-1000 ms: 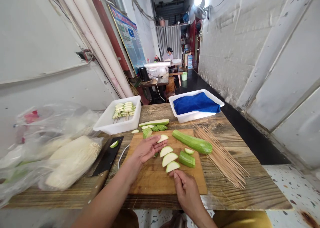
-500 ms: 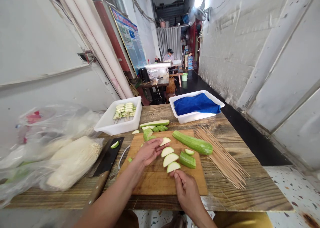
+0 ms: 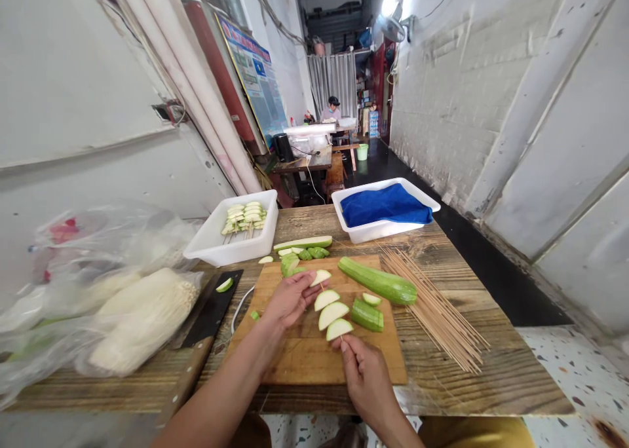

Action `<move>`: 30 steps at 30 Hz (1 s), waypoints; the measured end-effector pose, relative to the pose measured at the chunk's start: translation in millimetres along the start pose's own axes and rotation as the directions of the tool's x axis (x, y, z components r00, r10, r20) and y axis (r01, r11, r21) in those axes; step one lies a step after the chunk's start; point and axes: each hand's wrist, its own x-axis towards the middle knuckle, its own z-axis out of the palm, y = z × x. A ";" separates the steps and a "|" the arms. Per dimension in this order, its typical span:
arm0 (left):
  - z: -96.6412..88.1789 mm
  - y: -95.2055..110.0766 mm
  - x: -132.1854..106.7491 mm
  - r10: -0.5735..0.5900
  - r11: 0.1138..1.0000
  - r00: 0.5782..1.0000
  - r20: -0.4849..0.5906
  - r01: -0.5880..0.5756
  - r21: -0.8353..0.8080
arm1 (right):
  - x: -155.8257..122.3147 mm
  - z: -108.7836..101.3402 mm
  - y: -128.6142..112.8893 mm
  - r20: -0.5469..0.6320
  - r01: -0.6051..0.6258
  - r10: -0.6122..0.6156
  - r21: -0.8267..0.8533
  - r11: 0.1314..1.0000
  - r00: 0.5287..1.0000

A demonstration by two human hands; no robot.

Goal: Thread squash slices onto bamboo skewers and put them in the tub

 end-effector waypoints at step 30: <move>3.5 -8.4 -8.3 -0.084 0.995 0.996 0.010 0.085 -0.045 | -2.9 1.8 0.6 0.014 -0.004 0.004 0.004 1.000 1.000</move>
